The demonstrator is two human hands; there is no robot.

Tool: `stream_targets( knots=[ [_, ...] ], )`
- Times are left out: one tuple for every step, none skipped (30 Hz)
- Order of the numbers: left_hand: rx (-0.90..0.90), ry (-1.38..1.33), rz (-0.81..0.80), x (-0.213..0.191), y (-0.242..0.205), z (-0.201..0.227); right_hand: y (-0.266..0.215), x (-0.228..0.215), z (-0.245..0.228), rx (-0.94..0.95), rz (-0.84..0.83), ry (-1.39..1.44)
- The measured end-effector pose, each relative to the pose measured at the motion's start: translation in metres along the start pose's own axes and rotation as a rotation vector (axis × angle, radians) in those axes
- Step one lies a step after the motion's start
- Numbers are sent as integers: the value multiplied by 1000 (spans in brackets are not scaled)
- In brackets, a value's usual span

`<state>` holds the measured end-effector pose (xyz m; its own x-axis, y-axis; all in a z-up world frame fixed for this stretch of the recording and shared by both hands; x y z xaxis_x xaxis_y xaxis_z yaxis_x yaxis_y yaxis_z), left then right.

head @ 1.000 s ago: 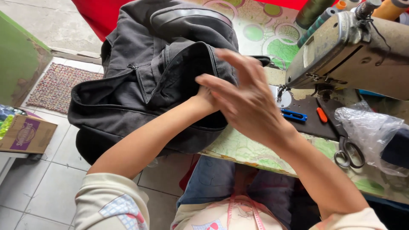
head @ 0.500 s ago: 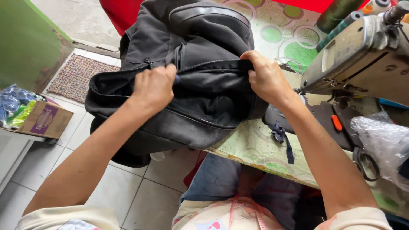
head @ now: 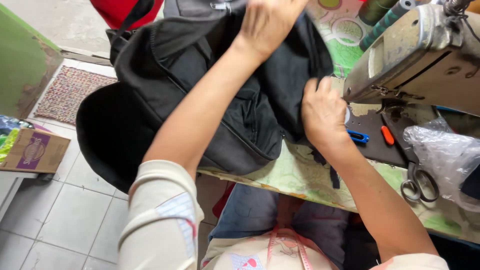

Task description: The person aligns fabric pieces with a sewing machine, trims the fabric using scissors, and manipulates the interior lining of a black backpack.

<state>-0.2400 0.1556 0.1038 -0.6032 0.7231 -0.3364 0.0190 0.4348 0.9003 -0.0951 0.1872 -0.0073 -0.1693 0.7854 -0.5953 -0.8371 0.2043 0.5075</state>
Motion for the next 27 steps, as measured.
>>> stream_targets(
  knots=[
    [-1, -10, 1, 9, -22, 9, -9, 9, 2, 1, -8, -6],
    [-7, 55, -43, 23, -45, 15, -17, 34, -2, -35, -159, 235],
    [-12, 119, -86, 37, -68, 21, -28, 57, -10, -66, -311, 476],
    [-13, 118, -90, 38, -67, 20, -24, 31, -2, -68, -314, 478],
    [-32, 121, -61, 35, -65, 18, -17, -10, 9, -82, -166, 458],
    [-48, 118, -42, 29, -68, 18, -17, -52, 18, -93, -27, 443],
    [-45, 113, -55, 35, -74, 17, -4, -68, 20, -94, -40, 450],
    [-57, 73, -154, 51, -78, 14, 9, -107, 15, -253, 152, 603],
    [-68, 33, -252, 66, -82, 12, 16, -147, 14, -411, 347, 752],
    [-64, 32, -253, 53, -75, 5, 20, -122, 4, -406, 347, 754],
    [-33, -78, -421, 55, -72, 3, 27, -83, -12, -402, 171, 801],
    [-1, -191, -591, 56, -73, 4, 31, -43, -28, -393, -9, 844],
    [4, -195, -594, 36, -73, 3, 32, -37, -24, -388, -13, 846],
    [94, -10, -472, 9, -66, 5, 36, -34, -14, -354, 36, 970],
    [180, 174, -346, -19, -62, 9, 39, -30, -3, -319, 85, 1094],
    [180, 170, -358, -48, -61, 13, 38, -20, -4, -319, 75, 1102],
    [197, 7, -339, -83, -58, 22, 37, -4, -2, -267, 13, 1165],
    [218, -153, -306, -115, -51, 30, 41, 14, 3, -209, -37, 1219],
    [223, -155, -304, -116, -62, 29, 43, 13, 2, -204, -35, 1219],
    [200, -117, -362, -111, -75, 27, 43, 10, 3, -195, -30, 1247],
    [178, -80, -420, -107, -89, 25, 43, 8, 3, -187, -25, 1275],
    [178, -85, -421, -107, -88, 19, 45, 9, 3, -184, -30, 1274],
    [226, -105, -337, -115, -84, 17, 46, 12, 3, -154, -50, 1282],
    [272, -125, -251, -124, -82, 16, 48, 15, 4, -127, -70, 1288],
    [269, -130, -250, -126, -80, 19, 48, 14, 3, -126, -75, 1285],
    [347, -198, -261, -130, -82, 29, 49, 18, 2, -92, -122, 1236],
    [425, -267, -270, -134, -84, 39, 49, 23, 1, -59, -168, 1187]
  ],
)
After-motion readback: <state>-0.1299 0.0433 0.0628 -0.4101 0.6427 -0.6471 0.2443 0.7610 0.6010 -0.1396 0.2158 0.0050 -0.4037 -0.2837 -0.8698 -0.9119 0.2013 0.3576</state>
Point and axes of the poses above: each hand's wrist, its own y-axis towards the middle knuckle, its own x-axis out of the palm, z = x × y, the point moved 10 cm from there along y, towards the middle knuckle, and after that the axes turned 3 degrees about -x, right-handed, at the moved point
